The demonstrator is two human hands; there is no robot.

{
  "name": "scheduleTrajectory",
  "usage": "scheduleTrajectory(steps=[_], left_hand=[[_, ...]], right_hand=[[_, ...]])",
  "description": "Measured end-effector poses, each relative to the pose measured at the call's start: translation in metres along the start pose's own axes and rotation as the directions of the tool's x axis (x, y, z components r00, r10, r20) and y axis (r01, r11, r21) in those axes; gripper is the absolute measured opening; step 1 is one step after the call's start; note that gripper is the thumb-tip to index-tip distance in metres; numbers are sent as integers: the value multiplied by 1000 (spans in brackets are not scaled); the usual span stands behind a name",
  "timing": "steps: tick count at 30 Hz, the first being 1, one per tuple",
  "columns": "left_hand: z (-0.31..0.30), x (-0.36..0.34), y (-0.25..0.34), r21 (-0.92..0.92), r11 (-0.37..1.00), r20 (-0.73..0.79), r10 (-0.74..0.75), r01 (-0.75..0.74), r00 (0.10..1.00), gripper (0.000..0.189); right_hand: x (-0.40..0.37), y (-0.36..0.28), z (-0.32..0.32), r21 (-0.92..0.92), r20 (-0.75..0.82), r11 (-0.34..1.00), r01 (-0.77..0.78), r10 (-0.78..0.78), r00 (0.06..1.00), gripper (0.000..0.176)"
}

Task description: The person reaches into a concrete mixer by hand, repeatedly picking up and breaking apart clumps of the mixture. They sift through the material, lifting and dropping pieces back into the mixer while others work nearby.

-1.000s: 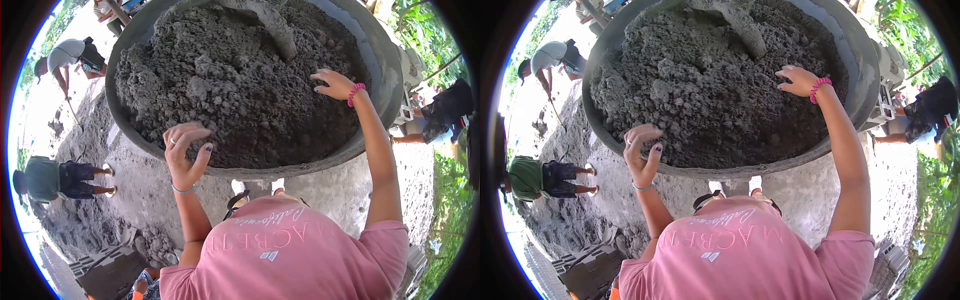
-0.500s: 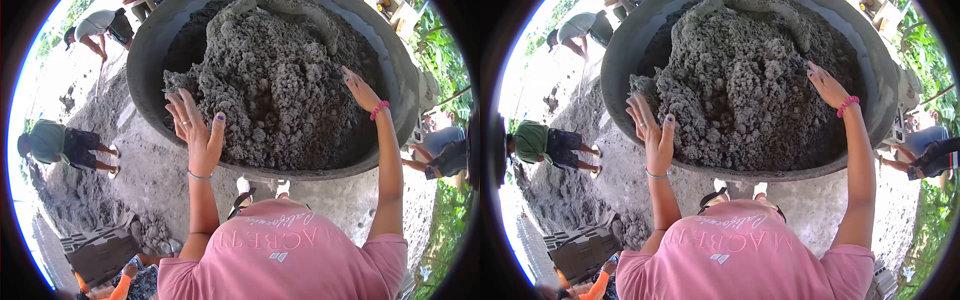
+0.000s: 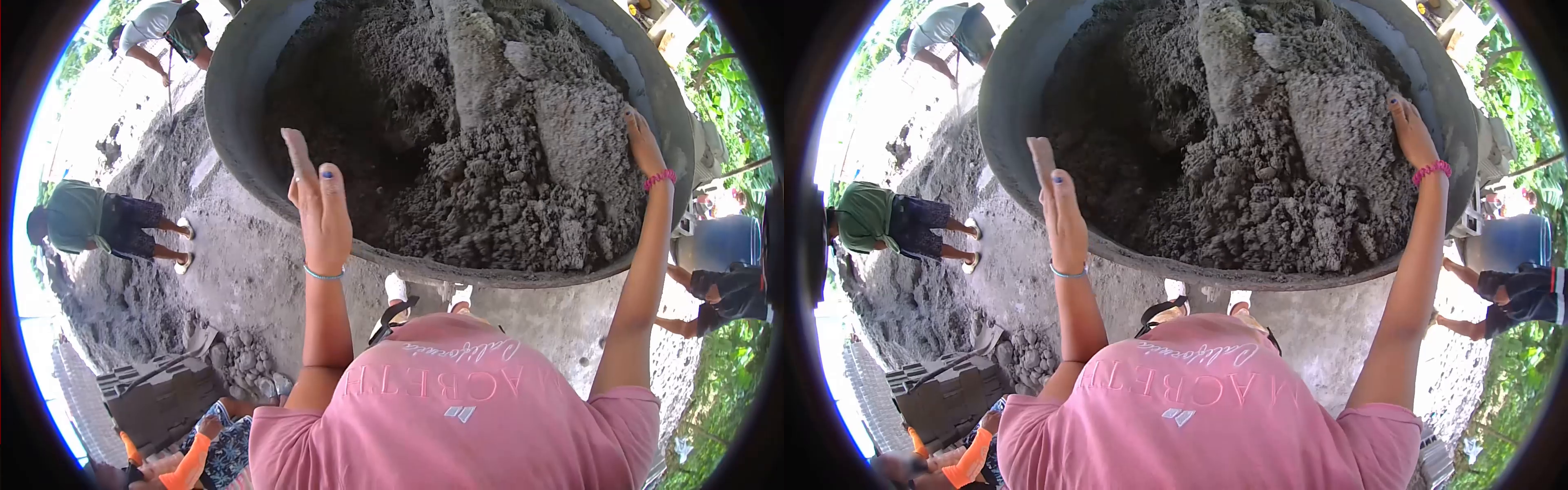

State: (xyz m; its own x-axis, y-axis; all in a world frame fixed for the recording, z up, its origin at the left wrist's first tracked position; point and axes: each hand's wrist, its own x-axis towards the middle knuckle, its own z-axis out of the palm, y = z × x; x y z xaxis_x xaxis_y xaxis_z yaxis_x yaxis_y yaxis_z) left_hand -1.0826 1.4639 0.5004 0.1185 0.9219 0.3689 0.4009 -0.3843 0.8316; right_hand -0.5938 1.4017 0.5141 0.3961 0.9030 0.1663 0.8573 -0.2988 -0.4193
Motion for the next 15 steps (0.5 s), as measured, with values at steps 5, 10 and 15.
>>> scheduleTrajectory(steps=[5,10,15], left_hand=[[2,-10,-13,-312,842,-608,180,-440,774,61],[0,-9,-12,-376,817,-645,109,-438,757,61],[6,-14,-11,-372,826,-646,96,-423,757,62]], right_hand=[[16,82,-7,-464,-14,823,327,-375,927,52],[12,51,-21,-582,34,800,142,-150,988,41],[-7,-6,-14,-135,395,990,-35,86,915,55]])
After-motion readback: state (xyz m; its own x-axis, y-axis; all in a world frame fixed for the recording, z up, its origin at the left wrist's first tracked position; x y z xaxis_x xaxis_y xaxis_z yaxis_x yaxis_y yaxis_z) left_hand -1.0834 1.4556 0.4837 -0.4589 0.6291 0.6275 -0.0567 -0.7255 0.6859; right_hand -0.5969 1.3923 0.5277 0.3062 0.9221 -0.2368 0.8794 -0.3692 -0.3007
